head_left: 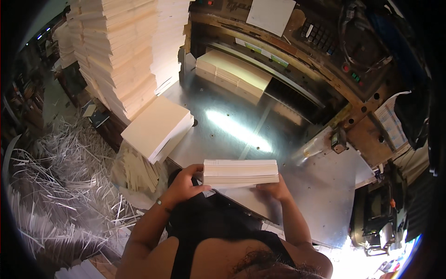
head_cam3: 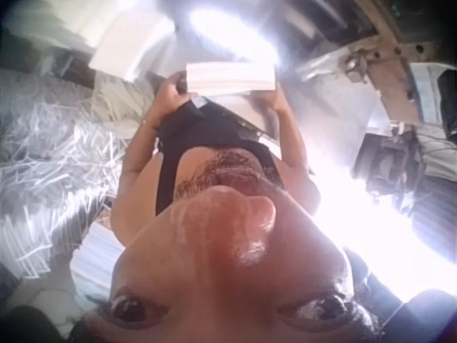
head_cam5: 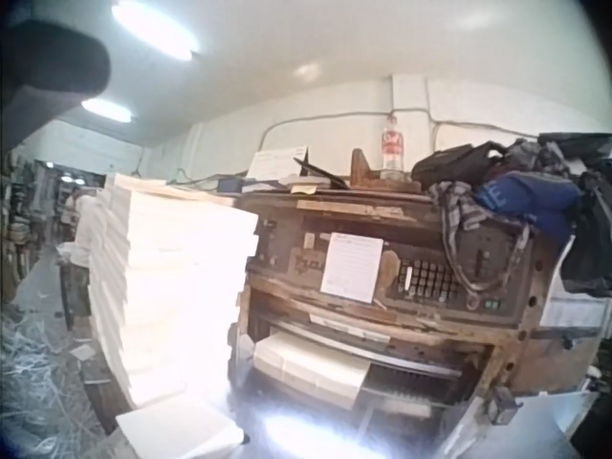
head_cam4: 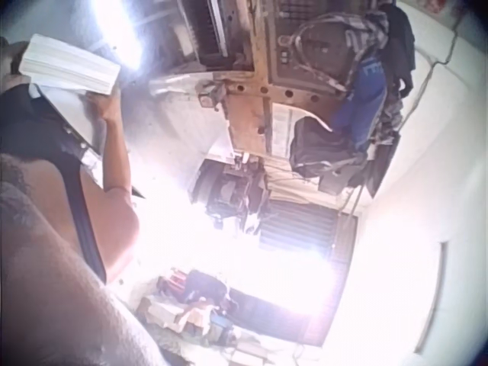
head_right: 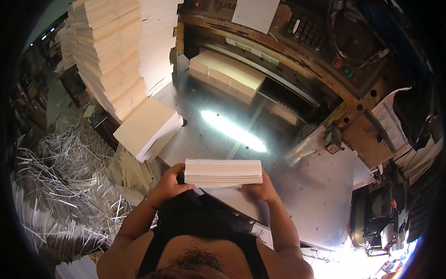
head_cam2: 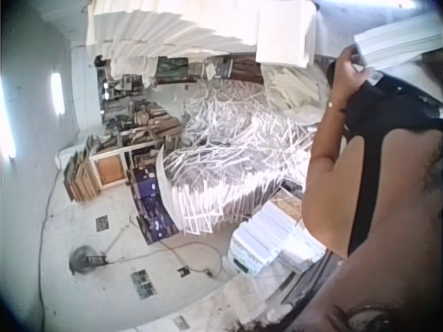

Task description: The person aligns stacks of paper on a large industrial paper cutting machine, pushes them under the blade to be trimmed, and سپس removes the trimmed blocks of paper to a side stack.

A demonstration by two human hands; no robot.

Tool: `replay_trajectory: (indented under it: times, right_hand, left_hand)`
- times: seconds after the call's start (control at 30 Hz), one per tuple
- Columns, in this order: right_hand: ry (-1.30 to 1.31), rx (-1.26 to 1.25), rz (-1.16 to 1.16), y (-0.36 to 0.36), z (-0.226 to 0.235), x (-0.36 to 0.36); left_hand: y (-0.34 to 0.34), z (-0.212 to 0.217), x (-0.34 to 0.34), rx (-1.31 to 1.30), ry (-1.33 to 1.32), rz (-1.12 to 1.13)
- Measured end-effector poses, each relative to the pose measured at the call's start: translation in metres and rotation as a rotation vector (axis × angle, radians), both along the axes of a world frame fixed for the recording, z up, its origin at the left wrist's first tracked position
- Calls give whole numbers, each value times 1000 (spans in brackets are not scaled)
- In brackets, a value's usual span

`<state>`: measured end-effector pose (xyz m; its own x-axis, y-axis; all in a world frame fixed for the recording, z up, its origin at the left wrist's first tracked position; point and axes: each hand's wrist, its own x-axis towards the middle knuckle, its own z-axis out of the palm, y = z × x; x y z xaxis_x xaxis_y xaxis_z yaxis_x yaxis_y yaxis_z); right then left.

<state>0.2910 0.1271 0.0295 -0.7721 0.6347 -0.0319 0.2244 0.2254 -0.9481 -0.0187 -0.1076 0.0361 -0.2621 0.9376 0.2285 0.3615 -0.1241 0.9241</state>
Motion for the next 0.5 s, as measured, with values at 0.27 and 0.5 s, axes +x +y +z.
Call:
replay_trajectory:
  times: [0.27, 0.5]
  right_hand:
    - [56, 55, 50, -5, 35, -8]
    - [94, -223, -72, 11, 44, -28]
  left_hand:
    - [-9, 5, 7, -13, -116, 56]
    - [-5, 6, 22, -304, -357, 167]
